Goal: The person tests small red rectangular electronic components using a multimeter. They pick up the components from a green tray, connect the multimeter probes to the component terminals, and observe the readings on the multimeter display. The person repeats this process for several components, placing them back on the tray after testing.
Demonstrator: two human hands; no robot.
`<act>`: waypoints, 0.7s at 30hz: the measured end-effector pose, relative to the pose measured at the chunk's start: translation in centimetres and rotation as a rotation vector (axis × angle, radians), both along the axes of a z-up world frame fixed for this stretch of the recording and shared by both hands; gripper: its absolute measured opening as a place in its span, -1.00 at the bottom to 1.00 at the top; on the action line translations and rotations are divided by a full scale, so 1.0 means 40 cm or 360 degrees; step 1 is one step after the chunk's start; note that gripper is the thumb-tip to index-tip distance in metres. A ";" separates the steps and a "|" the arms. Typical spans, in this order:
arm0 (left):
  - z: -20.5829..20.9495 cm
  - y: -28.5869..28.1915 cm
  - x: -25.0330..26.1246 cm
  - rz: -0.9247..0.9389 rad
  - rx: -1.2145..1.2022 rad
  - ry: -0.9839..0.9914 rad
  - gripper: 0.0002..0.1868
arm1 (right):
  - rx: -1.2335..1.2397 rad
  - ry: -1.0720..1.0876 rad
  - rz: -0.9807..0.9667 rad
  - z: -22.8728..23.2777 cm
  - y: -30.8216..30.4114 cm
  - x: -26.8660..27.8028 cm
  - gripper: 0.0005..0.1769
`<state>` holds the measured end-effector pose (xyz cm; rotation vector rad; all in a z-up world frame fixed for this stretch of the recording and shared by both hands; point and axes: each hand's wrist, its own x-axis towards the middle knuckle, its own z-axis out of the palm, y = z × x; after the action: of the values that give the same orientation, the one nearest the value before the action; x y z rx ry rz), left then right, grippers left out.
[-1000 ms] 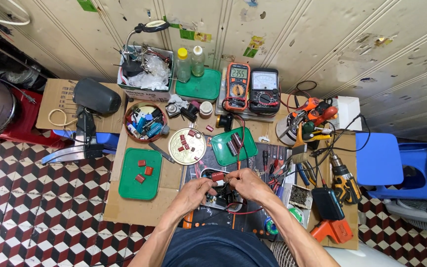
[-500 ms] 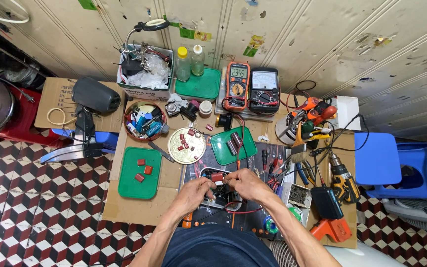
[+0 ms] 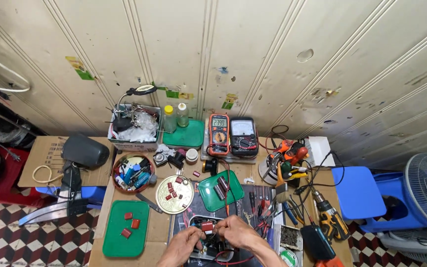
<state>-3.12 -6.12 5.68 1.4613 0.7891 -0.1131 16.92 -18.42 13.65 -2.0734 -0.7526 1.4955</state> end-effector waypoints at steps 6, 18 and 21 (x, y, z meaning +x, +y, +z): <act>0.015 0.002 0.006 0.0046 -0.0143 0.0130 -0.75 | -0.0090 0.0059 -0.0042 0.015 0.002 -0.008 -0.71; -0.005 0.003 0.006 0.0050 -0.0164 0.0097 -0.74 | 0.0025 0.0133 -0.0078 -0.023 -0.011 0.000 -0.73; 0.006 0.005 0.008 0.0041 -0.0159 0.0101 -0.74 | 0.0002 0.0134 -0.0086 -0.006 -0.007 -0.002 -0.73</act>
<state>-2.80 -5.92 5.92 1.3581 0.8421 -0.1775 16.85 -18.71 13.40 -2.0006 -0.6600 1.5414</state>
